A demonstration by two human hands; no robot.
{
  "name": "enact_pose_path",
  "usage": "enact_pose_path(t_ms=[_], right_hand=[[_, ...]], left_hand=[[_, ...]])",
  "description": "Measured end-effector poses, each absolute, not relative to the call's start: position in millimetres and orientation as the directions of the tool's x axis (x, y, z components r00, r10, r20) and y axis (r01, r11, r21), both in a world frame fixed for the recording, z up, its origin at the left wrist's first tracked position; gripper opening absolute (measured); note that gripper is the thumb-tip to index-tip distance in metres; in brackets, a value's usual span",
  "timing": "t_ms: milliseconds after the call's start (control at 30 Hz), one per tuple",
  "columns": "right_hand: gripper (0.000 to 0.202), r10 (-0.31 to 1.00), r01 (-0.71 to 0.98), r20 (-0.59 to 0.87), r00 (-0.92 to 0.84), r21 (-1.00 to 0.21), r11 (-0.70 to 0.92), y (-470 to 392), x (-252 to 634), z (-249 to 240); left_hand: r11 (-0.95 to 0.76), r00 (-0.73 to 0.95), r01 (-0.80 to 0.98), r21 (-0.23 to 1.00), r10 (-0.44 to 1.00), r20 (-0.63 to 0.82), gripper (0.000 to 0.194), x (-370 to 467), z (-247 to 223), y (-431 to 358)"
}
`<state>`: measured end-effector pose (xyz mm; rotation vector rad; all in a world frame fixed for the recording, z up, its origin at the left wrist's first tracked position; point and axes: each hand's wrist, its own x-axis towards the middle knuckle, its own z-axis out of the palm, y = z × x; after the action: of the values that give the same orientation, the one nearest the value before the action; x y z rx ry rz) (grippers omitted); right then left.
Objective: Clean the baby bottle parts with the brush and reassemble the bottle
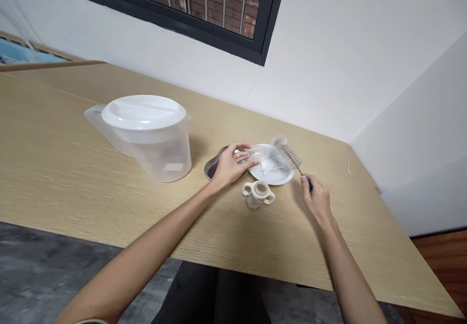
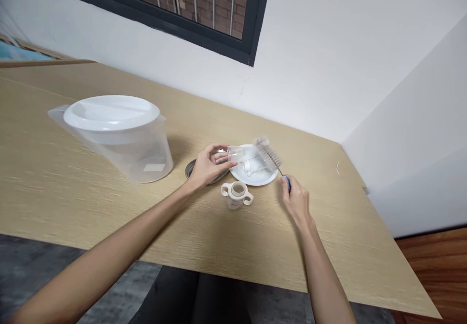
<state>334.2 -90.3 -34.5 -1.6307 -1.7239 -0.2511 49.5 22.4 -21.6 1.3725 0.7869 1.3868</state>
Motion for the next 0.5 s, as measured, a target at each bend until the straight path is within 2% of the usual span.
enact_pose_path(t_ms=[100, 233, 333, 433, 500], right_hand=[[0.041, 0.748, 0.897, 0.650, 0.136, -0.401, 0.186, -92.6, 336.3, -33.1], [0.036, 0.764, 0.873, 0.645, 0.000, -0.373, 0.315, -95.1, 330.9, -33.7], [0.037, 0.782, 0.905, 0.623, 0.014, -0.340, 0.255, -92.2, 329.3, -35.9], [0.040, 0.771, 0.907, 0.627, 0.109, -0.380, 0.181, -90.2, 332.3, -36.8], [0.040, 0.748, 0.888, 0.649, 0.141, -0.417, 0.194, -91.7, 333.3, -36.2]], left_hand=[[-0.382, 0.094, -0.110, 0.918, 0.915, 0.392, 0.067, 48.2, -18.6, 23.4], [-0.470, 0.089, -0.040, 0.882, 0.878, 0.471, 0.063, 47.1, -17.8, 24.2], [-0.462, 0.093, -0.079, 0.884, 0.879, 0.468, 0.060, 48.0, -20.2, 24.5], [-0.442, 0.098, -0.126, 0.888, 0.885, 0.454, 0.062, 49.3, -21.4, 24.5], [-0.428, 0.099, -0.131, 0.894, 0.892, 0.441, 0.062, 50.1, -20.9, 24.0]])
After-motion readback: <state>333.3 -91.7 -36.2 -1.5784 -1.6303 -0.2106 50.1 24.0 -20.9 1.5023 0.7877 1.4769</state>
